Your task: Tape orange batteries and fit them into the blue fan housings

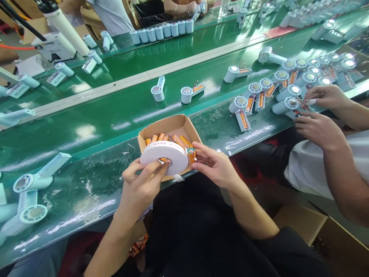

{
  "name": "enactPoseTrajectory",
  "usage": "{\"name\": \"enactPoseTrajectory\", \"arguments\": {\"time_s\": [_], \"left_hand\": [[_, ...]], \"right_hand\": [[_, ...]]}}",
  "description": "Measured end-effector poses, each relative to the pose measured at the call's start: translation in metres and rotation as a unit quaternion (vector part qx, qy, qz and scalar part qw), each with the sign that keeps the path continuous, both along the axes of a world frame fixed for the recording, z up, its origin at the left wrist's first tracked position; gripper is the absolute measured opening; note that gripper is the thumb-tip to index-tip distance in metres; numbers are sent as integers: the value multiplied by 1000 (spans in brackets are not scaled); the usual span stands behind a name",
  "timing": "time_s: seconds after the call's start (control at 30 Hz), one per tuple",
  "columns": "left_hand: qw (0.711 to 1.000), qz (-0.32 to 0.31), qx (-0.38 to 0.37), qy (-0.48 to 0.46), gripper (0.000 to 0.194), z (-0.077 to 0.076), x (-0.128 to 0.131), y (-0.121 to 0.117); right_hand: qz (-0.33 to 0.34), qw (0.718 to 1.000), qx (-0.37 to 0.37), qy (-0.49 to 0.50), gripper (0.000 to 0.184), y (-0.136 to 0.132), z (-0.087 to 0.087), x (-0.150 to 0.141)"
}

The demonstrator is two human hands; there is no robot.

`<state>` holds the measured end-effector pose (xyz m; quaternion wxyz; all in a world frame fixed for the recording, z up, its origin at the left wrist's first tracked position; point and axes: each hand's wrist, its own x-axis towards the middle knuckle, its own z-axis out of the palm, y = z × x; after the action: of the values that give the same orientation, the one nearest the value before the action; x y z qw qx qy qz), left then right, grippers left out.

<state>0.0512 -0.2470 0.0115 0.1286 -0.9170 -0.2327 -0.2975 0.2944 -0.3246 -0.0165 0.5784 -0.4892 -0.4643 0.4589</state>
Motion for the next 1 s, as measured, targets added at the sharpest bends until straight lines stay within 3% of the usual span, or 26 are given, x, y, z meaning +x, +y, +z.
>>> {"name": "enactPoseTrajectory", "arguments": {"time_s": [0.07, 0.1, 0.17, 0.23, 0.3, 0.4, 0.47, 0.5, 0.57, 0.63, 0.73, 0.8, 0.9, 0.97, 1.0], "left_hand": [[1000, -12, -1, 10, 45, 2, 1, 2], [1000, -7, -1, 3, 47, 2, 4, 1], [999, 24, 2, -34, 53, -2, 14, -5], [995, 55, -1, -81, 57, -8, 28, -15], [990, 69, -20, -119, 57, -12, 42, -29], [983, 54, -93, -149, 48, -13, 47, -45], [978, 28, -155, -139, 43, -13, 32, -45], [976, 24, -172, -131, 40, -15, 19, -41], [977, 67, -159, -124, 37, -23, -19, -25], [969, 175, -116, -134, 35, -36, -64, -4], [940, 303, -140, -74, 48, -48, -115, 19], [936, 321, -137, -54, 57, -46, -123, 27], [965, 211, -142, -61, 53, -27, -89, 51], [972, 116, -203, -29, 50, -10, -42, 90], [965, 97, -242, -4, 51, -2, -14, 116]], "right_hand": [[41, 998, -37, 4, 40, 5, 6, 5], [25, 999, -40, 22, 37, 7, 8, 2], [-79, 991, -20, 103, 38, 11, 5, -12], [-201, 958, 13, 202, 44, 15, -4, -34], [-267, 925, 28, 270, 47, 17, -12, -51], [-228, 933, 6, 277, 48, 15, -13, -45], [-222, 944, 27, 242, 44, 9, -3, -11], [-250, 941, 63, 217, 39, 6, 3, 14], [-361, 902, 167, 166, 25, -3, 13, 67], [-442, 859, 227, 126, 14, -13, 15, 113], [-429, 877, 169, 136, 22, -32, -2, 139], [-400, 898, 101, 152, 40, -42, -22, 131], [-393, 905, 39, 157, 53, -50, -44, 109], [-402, 902, 39, 154, 54, -50, -50, 100], [-409, 899, 51, 150, 55, -47, -50, 98]]}}
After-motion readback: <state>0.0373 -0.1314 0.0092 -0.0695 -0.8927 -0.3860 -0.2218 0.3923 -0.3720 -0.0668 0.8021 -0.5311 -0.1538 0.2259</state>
